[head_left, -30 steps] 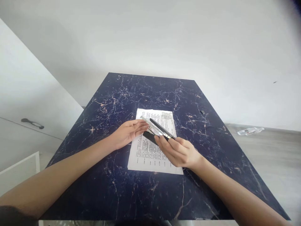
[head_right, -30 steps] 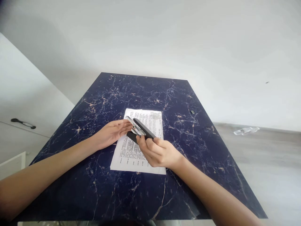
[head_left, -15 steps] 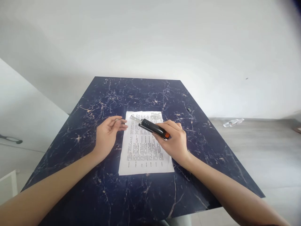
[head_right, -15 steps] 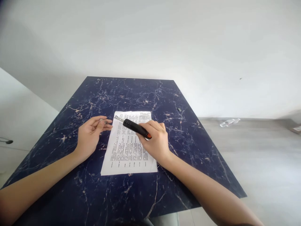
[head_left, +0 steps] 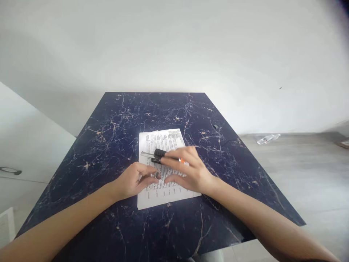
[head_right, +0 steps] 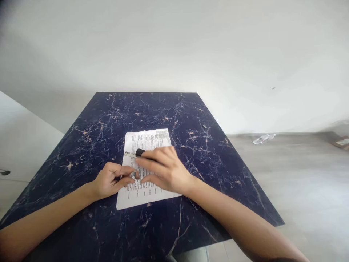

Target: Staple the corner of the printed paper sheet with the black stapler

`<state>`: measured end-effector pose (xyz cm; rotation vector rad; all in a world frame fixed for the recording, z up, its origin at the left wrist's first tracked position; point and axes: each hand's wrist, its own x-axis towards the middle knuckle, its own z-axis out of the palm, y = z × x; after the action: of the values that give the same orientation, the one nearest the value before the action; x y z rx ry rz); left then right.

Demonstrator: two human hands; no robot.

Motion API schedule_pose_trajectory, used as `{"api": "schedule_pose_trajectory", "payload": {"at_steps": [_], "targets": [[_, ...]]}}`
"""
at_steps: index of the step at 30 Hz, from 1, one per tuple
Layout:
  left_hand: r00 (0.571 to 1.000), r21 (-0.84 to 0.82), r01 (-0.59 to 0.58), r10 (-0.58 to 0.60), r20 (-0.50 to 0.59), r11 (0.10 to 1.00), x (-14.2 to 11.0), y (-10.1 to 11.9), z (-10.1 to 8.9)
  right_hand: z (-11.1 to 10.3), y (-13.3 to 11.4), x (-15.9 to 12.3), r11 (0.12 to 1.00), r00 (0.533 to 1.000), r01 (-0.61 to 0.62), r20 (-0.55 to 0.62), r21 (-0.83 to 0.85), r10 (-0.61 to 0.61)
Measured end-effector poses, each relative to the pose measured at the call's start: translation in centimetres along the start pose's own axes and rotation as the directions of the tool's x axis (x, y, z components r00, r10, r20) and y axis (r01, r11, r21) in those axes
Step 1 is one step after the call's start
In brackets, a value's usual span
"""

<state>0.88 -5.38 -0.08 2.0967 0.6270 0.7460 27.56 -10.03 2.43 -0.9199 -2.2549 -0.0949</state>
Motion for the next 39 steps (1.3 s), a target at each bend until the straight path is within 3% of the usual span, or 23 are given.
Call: {"api": "schedule_pose_trajectory", "payload": {"at_steps": [3,5,7,11,16,21,24,26,27,28,29,30,32,35,39], "targets": [[0.991,-0.009,-0.002,0.003,0.134,1.000,-0.1,0.4,0.1,-0.1,-0.9,0.1,0.924,0.929,0.368,0.011,-0.102,-0.369],[0.987,0.011,0.005,-0.007,0.160,1.000,-0.1,0.6,0.1,0.1,-1.4,0.3,0.885,0.897,0.436,-0.003,-0.162,-0.443],[0.989,0.042,0.004,-0.010,0.147,0.999,-0.1,0.7,0.1,0.3,-1.6,0.4,0.885,0.893,0.440,-0.027,-0.154,-0.449],[0.988,0.095,0.017,-0.032,0.153,0.995,0.0,0.8,-0.1,0.3,-1.6,0.6,0.915,0.915,0.398,-0.041,-0.061,-0.401],[0.991,0.157,0.034,-0.054,0.124,0.987,0.1,1.0,-0.1,0.1,-1.6,0.5,0.922,0.924,0.380,-0.016,-0.068,-0.382],[0.987,0.154,-0.037,0.012,0.160,0.987,0.2,1.0,-0.3,0.0,-1.1,0.2,0.953,0.952,0.303,-0.038,-0.028,-0.304],[0.978,0.158,-0.197,0.184,0.095,0.968,0.3,0.3,-0.4,-0.9,1.3,0.2,0.995,0.980,0.096,-0.180,0.025,-0.090],[0.941,0.207,-0.334,0.338,0.013,0.920,0.3,-0.3,-0.5,-2.4,4.4,-0.2,0.984,0.964,-0.170,-0.197,0.058,0.178],[0.917,0.238,-0.383,0.398,-0.021,0.893,0.3,-0.6,-0.5,-3.4,6.3,-0.6,0.940,0.927,-0.335,-0.158,0.066,0.342],[0.898,0.270,-0.411,0.438,-0.047,0.871,0.3,-0.8,-0.5,-4.5,8.4,-1.3,0.866,0.861,-0.497,-0.094,0.062,0.501],[0.888,0.300,-0.417,0.454,-0.064,0.858,0.3,-1.0,-0.5,-5.6,10.6,-2.1,0.762,0.763,-0.646,-0.012,0.049,0.647],[0.888,0.325,-0.407,0.453,-0.077,0.854,0.3,-1.1,-0.6,-6.7,12.7,-3.0,0.660,0.659,-0.751,0.090,0.025,0.747],[0.898,0.363,-0.369,0.429,-0.100,0.855,0.4,-1.2,-0.7,-8.7,16.3,-5.0,0.535,0.510,-0.845,0.285,-0.011,0.811],[0.909,0.395,-0.318,0.396,-0.131,0.862,0.5,-1.3,-0.9,-10.2,19.3,-7.3,0.456,0.424,-0.890,0.325,-0.024,0.845],[0.919,0.399,-0.295,0.372,-0.131,0.868,0.5,-1.2,-0.9,-10.5,19.7,-8.0,0.402,0.396,-0.914,0.347,0.059,0.850]]}}
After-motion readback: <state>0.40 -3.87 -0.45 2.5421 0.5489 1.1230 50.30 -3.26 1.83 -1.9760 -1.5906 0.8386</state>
